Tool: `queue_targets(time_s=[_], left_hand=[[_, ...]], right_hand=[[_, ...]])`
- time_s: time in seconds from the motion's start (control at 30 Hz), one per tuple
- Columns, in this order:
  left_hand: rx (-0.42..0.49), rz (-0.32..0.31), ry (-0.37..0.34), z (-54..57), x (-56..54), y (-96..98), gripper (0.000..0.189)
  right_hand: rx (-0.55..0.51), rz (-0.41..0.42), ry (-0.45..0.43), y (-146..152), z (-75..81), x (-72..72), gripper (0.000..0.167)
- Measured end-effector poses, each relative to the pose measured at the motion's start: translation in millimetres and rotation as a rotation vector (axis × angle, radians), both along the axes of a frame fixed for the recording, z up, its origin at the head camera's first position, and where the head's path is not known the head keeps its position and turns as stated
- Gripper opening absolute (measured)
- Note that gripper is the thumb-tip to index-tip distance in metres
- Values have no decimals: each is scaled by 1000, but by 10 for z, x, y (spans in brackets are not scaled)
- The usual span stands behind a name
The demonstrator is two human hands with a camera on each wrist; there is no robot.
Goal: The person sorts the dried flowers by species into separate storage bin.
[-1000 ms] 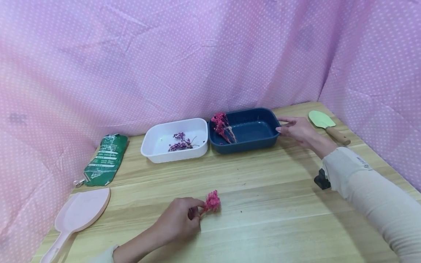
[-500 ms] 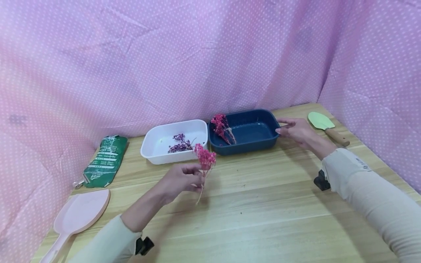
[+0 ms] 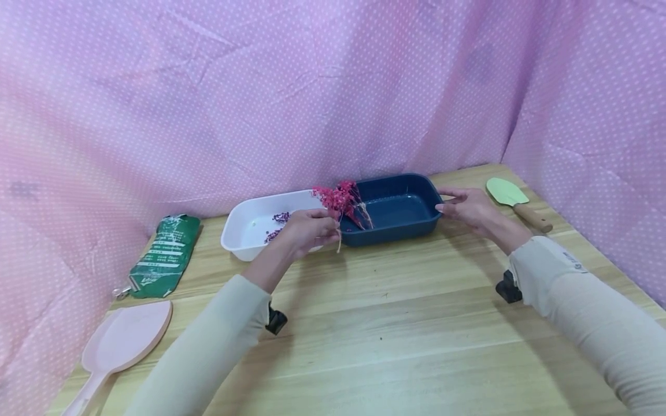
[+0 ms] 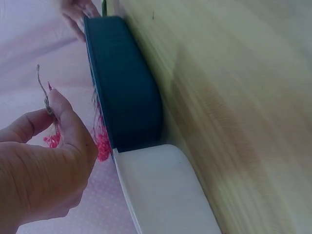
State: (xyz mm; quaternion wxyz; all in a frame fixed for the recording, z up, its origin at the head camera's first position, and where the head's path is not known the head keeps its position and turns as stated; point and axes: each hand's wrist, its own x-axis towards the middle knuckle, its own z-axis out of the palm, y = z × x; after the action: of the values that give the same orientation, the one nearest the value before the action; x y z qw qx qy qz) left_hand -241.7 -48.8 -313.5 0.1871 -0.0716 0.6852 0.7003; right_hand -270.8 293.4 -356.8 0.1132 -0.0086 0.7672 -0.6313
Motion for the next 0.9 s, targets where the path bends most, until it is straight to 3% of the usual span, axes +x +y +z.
queue_targets(time_s=[0.2, 0.3, 0.4, 0.63, 0.9], left_hand=[[48, 90, 10, 27, -195, 180, 37], [62, 150, 26, 29, -244, 253, 40], [89, 171, 25, -1, -286, 301, 37], [185, 66, -28, -56, -332, 310, 40], [41, -20, 15, 6, -209, 130, 35]], right_hand=[[47, -2, 18, 2, 32, 10, 66], [42, -8, 18, -11, 36, 11, 66], [36, -6, 14, -27, 22, 19, 66], [38, 8, 21, -28, 15, 29, 65], [0, 12, 21, -22, 7, 13, 67]])
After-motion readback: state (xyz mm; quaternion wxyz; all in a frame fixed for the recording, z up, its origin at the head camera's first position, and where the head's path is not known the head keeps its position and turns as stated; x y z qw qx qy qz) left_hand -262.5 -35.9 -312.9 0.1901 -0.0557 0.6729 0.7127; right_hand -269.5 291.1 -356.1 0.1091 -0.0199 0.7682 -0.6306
